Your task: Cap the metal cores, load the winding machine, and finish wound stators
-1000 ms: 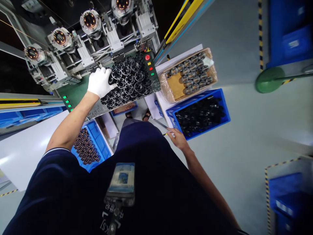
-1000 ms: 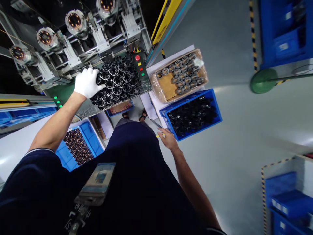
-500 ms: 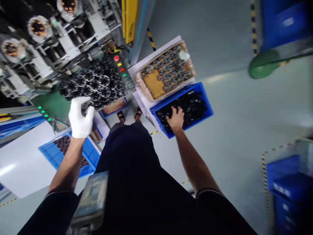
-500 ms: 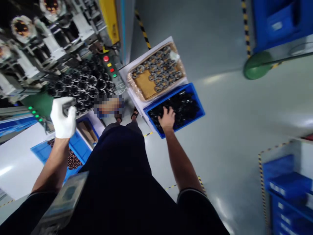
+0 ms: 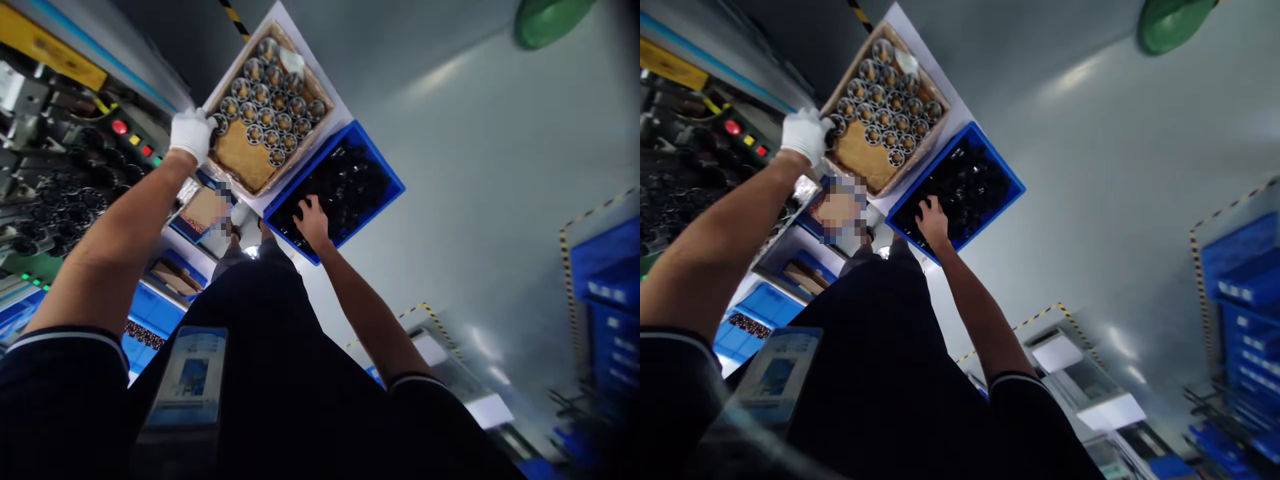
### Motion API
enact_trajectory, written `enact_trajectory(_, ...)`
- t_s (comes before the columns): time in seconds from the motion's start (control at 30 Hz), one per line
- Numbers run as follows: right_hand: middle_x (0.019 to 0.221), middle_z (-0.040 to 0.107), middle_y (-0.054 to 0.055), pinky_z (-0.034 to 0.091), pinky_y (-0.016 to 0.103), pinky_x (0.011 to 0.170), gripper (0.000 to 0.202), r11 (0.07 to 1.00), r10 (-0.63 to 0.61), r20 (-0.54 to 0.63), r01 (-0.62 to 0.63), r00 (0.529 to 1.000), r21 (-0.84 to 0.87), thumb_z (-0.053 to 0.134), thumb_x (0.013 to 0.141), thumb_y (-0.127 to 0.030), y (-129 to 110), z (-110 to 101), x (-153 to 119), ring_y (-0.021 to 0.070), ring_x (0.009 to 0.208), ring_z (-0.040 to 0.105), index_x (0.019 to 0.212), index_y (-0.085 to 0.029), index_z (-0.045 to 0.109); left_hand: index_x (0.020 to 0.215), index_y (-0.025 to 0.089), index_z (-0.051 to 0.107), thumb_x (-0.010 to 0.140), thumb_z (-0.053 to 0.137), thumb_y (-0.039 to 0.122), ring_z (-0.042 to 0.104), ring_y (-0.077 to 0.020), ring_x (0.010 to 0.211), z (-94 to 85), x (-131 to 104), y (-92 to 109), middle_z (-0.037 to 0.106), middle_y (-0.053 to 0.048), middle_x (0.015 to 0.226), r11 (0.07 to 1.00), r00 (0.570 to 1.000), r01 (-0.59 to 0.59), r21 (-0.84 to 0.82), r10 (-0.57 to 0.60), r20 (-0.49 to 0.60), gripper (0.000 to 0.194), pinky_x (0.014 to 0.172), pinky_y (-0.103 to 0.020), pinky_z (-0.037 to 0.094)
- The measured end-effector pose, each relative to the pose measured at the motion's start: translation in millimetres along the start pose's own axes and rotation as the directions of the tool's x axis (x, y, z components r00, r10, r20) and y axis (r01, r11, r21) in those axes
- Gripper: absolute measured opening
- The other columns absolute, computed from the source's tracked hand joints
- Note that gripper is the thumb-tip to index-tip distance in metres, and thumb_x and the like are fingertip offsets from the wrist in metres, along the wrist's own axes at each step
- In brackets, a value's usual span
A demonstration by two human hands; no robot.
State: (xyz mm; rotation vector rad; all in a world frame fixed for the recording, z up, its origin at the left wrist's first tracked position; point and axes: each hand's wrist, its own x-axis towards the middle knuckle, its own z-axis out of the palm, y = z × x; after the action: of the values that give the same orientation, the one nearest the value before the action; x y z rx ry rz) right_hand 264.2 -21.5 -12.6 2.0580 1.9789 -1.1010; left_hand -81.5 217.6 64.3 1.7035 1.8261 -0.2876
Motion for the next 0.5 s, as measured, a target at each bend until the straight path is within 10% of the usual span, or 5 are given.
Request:
enact_trajectory(0.23,0.184,0.051,0.025,0.067,0.061,0.126,0.052,0.997,0.034,0.011,-0.035,0.999,0.071,0.069,0.103,-0.008,1,2,-1,0.0446,0.155,0.068,0.155,-0.013,0.070,0.135,0.016,0.075,0.096,0.060,0.095,0.039,-0.0319,0.154,-5.3,25,-11,0.073,-0.006,0.158,0.987,0.982,-0.137,0.085,0.124,0.144,0.089,0.150,-0.064,0.014)
enact_trajectory(0.5,0.171,0.064,0.017,0.063,0.056,0.133,0.045,0.988,0.093,0.015,-0.094,0.996,0.126,0.060,0.110,-0.009,12,-7,-2,0.0373,0.148,0.072,0.152,-0.019,0.073,0.145,0.005,0.079,0.105,0.063,0.074,0.045,-0.0382,0.156,-33.9,3,-11,0.071,-0.014,0.160,0.961,0.973,-0.230,0.156,0.228,0.026,0.081,0.147,-0.072,0.024)
